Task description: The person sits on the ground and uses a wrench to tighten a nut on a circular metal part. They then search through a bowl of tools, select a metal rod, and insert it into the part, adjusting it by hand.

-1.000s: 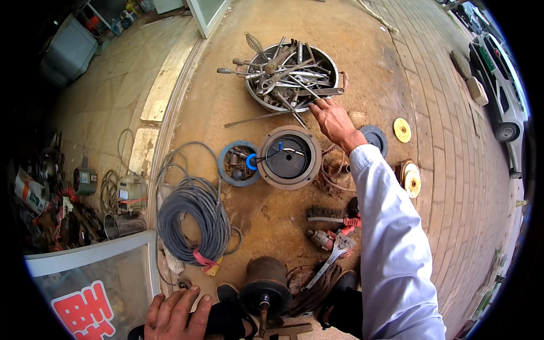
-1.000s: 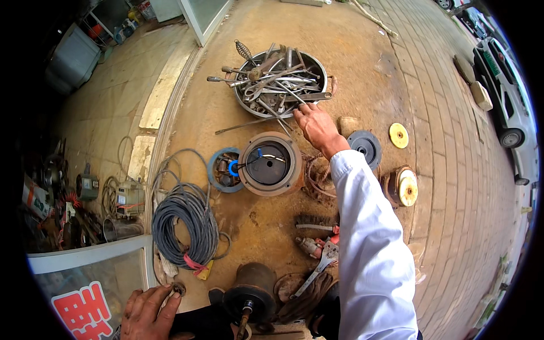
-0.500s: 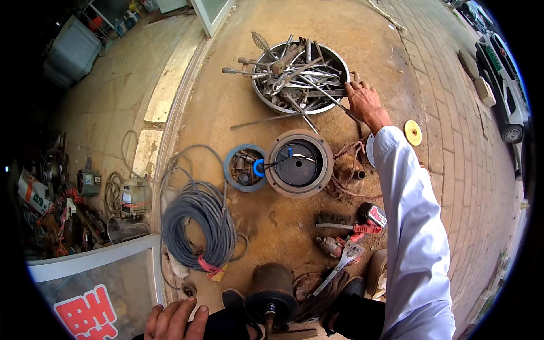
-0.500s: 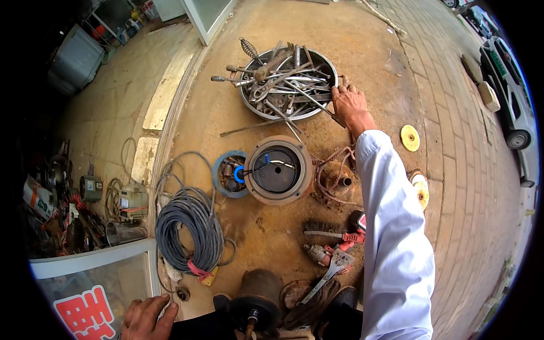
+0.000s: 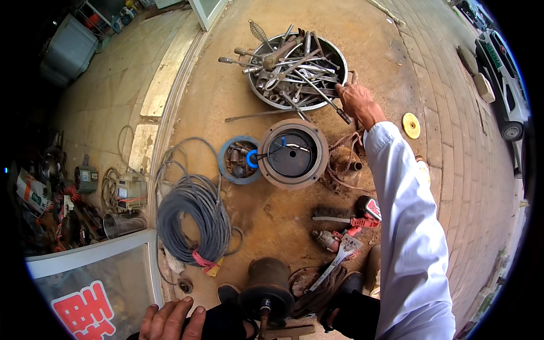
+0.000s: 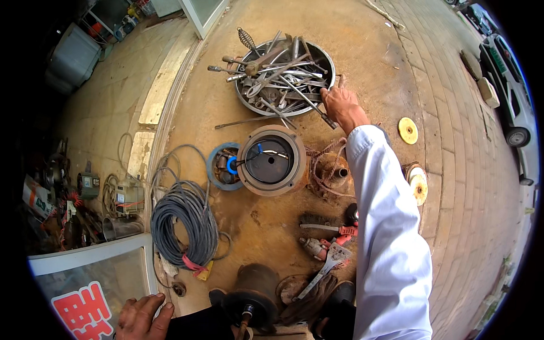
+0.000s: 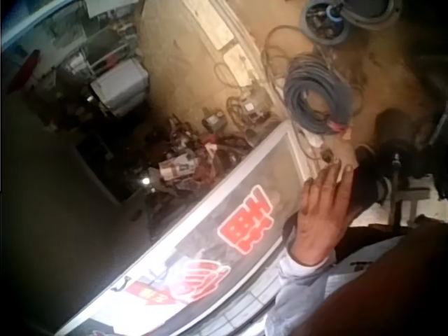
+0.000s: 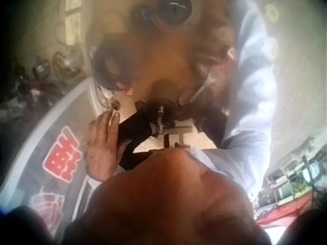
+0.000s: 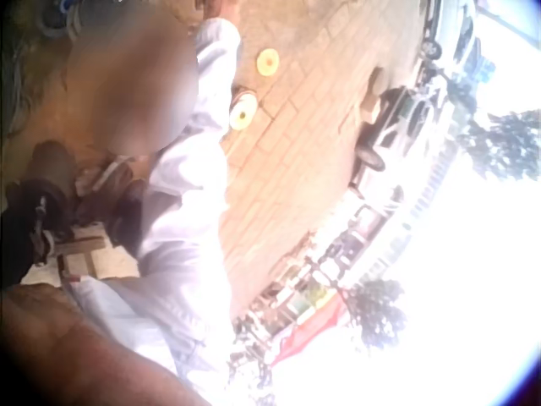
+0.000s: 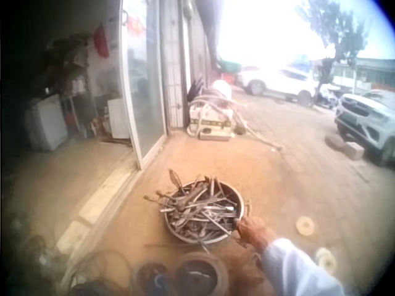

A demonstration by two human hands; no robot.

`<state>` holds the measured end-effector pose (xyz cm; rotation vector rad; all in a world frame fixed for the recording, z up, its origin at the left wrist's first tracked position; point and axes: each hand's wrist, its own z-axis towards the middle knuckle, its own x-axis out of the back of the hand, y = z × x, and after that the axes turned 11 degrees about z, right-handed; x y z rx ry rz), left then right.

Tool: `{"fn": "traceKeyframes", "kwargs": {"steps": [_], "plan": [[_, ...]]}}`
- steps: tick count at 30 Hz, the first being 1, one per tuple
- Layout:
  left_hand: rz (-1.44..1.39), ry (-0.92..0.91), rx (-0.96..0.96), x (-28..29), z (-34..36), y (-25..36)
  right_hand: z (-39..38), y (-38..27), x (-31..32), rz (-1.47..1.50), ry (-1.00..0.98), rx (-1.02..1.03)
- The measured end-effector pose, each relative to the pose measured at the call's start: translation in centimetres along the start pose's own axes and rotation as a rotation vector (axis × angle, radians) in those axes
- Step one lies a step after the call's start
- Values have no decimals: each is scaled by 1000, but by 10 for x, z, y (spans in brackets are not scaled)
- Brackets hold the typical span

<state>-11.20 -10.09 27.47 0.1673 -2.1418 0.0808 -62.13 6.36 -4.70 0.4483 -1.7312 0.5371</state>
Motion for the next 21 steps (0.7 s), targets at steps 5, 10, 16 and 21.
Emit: {"fn": "traceKeyframes", "kwargs": {"steps": [5,10,16,21], "plan": [[-9,45,-43,1,-15,3,-39,-15,8,-87,-77,141],[10,69,-82,2,-28,7,-62,-23,-6,44,16,195],[37,65,-64,-3,-31,7,-69,-34,7,30,-45,94],[6,79,-50,3,-23,8,-67,-25,-10,151,12,152]]}}
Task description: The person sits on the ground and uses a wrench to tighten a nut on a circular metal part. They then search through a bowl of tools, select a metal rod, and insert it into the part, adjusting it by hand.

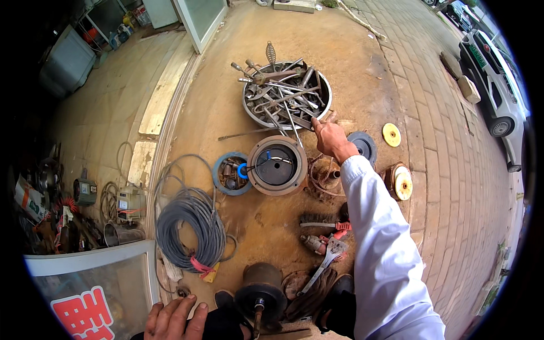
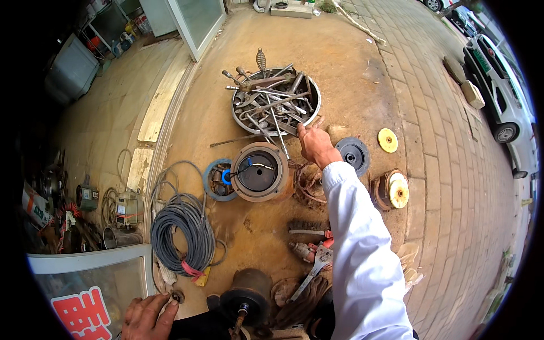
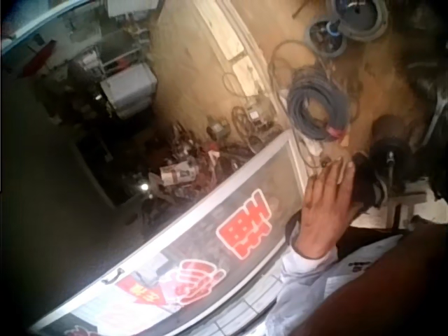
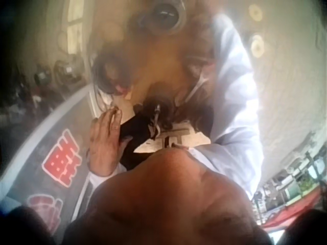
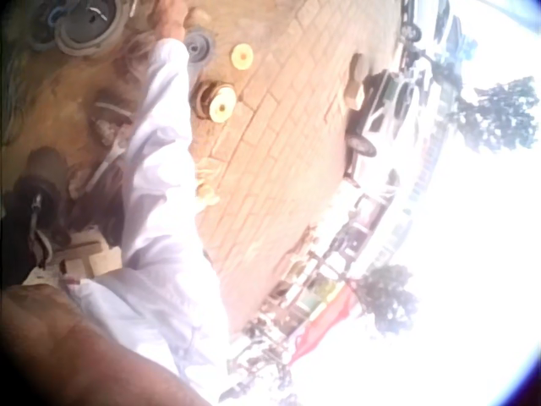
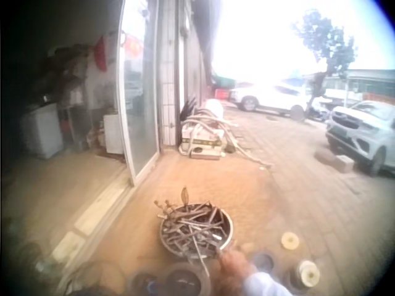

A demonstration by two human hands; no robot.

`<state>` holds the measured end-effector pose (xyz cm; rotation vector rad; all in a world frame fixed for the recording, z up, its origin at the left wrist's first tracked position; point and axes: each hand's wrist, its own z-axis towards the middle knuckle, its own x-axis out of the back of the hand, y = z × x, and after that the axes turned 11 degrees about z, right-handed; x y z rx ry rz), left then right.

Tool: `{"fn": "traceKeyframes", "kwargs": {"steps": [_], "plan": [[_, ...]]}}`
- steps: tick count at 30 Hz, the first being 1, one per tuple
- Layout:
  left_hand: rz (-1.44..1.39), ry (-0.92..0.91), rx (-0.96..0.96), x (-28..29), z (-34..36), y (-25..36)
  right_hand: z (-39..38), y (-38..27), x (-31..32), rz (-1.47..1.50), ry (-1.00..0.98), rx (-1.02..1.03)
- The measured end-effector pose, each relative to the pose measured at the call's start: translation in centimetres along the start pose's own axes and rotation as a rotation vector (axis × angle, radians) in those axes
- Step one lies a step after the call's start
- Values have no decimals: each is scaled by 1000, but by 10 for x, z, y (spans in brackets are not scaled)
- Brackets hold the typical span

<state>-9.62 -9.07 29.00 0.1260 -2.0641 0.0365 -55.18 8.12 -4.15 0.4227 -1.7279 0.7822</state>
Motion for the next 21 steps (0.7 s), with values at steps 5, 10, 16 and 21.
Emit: {"fn": "traceKeyframes", "kwargs": {"steps": [5,10,16,21], "plan": [[4,16,-3,0,8,-4,-9,-11,8,15,1,-50],[-9,-3,-14,7,17,-4,-6,5,-8,23,88,6],[-9,-19,-9,8,21,-5,-4,-4,-10,-2,73,-33],[-31,-17,-6,11,23,-4,1,4,-26,-18,161,-6]]}}
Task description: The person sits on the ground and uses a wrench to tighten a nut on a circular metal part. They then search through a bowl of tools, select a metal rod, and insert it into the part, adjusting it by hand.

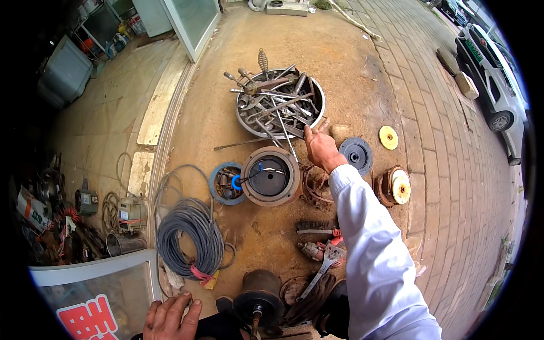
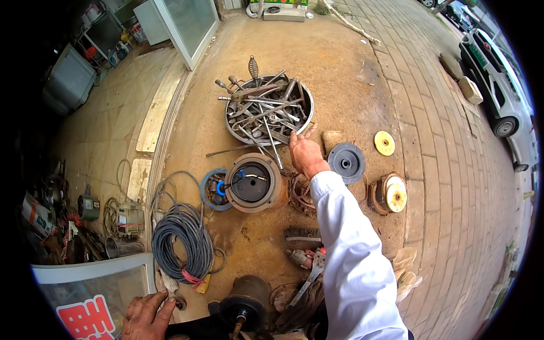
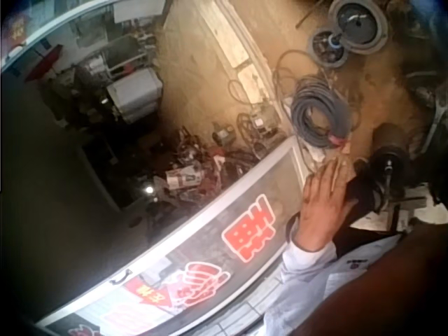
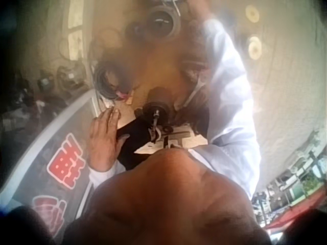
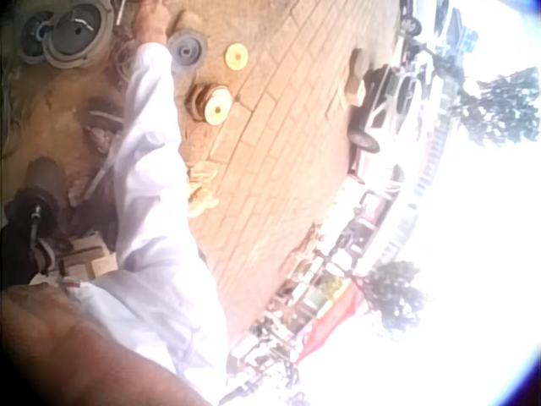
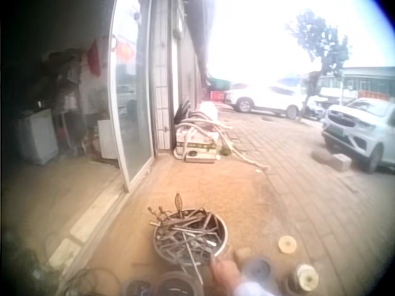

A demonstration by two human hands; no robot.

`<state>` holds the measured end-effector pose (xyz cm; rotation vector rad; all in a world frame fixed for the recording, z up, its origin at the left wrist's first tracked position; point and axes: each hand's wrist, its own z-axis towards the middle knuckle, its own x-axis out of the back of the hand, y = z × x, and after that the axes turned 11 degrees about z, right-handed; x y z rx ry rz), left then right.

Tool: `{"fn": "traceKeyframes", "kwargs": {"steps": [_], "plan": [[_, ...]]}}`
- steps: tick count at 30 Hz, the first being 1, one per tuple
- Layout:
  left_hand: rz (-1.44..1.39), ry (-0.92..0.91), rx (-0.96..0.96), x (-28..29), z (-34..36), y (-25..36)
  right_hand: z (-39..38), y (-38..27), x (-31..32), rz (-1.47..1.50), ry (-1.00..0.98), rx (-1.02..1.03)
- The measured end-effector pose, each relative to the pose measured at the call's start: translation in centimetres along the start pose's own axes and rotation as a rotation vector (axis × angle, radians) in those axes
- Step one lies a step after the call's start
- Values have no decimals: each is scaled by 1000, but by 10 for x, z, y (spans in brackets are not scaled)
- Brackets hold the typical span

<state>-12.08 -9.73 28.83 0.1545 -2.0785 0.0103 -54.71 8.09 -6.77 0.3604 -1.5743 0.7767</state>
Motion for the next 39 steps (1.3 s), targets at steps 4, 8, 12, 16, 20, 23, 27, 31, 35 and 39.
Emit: {"fn": "traceKeyframes", "kwargs": {"steps": [4,8,12,16,20,23,27,31,35,39], "plan": [[5,9,0,-2,-1,0,0,-3,3,-7,-18,-5],[3,6,3,-2,-1,0,-1,-7,12,8,-57,-27],[4,4,1,-3,-3,0,0,-3,4,28,-21,-7],[8,10,-4,-5,-4,-1,0,1,0,26,-9,-7],[14,7,4,-4,-6,-1,0,-8,8,8,-28,-34],[19,3,6,-4,-7,0,1,-9,7,-22,-32,-42],[14,-2,10,-3,-8,0,6,-3,7,18,-57,-28],[14,-15,17,-3,-10,-2,17,14,16,164,-28,11],[16,-5,18,-6,-9,-3,23,28,4,273,109,-20],[15,-4,17,-8,-6,-7,29,27,-5,327,213,-87]]}}
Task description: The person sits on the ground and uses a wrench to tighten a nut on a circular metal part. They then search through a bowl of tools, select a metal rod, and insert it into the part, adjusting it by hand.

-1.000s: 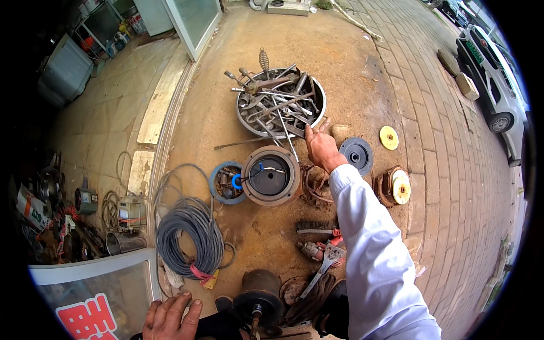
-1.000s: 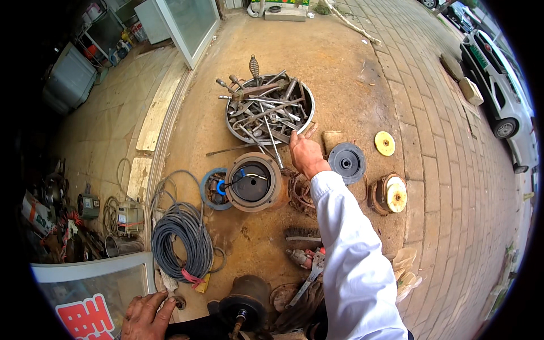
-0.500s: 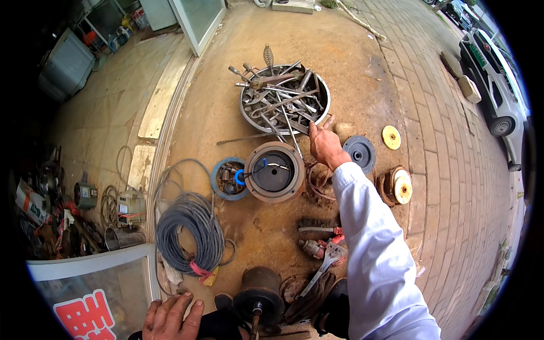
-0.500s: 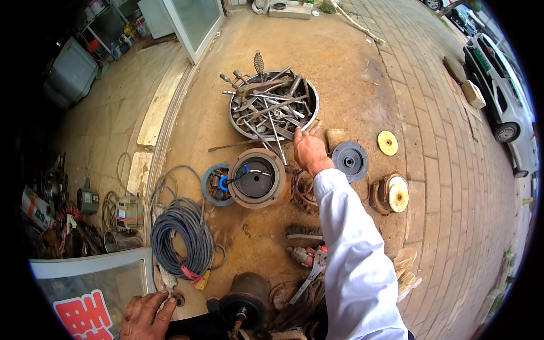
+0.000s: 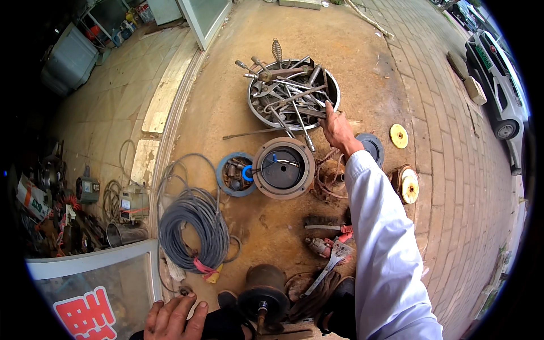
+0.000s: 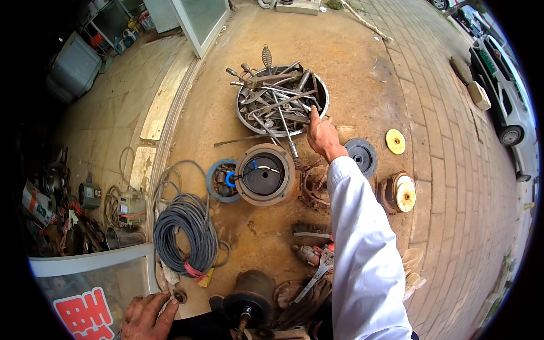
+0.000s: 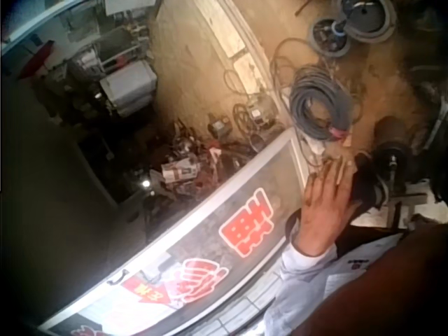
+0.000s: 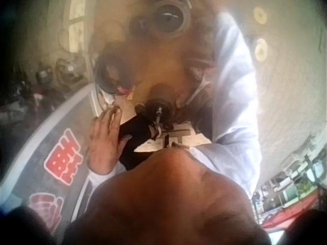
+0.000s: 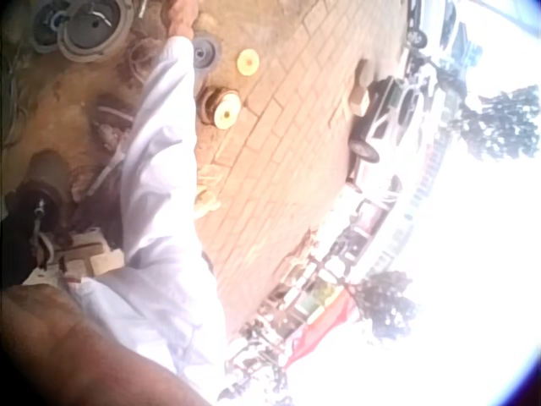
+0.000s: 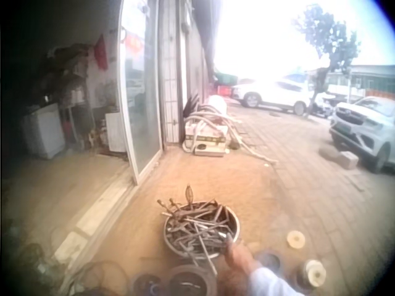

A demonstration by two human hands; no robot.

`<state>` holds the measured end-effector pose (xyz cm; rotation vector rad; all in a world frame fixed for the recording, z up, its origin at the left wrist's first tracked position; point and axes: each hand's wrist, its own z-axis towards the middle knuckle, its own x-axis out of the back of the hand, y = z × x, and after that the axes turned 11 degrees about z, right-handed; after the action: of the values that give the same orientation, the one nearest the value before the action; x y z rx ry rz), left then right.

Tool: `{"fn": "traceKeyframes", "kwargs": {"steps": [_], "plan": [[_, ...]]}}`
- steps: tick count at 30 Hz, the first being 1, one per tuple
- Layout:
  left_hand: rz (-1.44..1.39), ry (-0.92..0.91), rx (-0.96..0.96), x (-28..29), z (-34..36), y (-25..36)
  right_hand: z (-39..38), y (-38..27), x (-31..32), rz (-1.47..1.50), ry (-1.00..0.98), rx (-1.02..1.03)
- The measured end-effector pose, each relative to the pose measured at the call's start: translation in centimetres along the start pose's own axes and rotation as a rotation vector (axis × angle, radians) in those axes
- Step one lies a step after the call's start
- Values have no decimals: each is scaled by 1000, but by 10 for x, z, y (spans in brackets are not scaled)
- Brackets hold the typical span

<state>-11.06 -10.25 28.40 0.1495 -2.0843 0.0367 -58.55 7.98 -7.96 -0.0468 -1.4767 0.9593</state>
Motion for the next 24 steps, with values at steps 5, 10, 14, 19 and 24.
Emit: {"fn": "traceKeyframes", "kwargs": {"steps": [5,10,14,19,24], "plan": [[4,-26,12,-2,5,2,28,-40,41,-28,-60,-159],[9,-29,-21,-1,11,5,81,-76,74,54,18,56],[9,-5,-22,3,12,6,79,-99,60,797,-165,-510],[-28,7,-30,3,13,5,86,-102,57,1130,-115,-568],[-40,-6,-33,4,15,5,92,-126,59,1343,-207,-479]]}}
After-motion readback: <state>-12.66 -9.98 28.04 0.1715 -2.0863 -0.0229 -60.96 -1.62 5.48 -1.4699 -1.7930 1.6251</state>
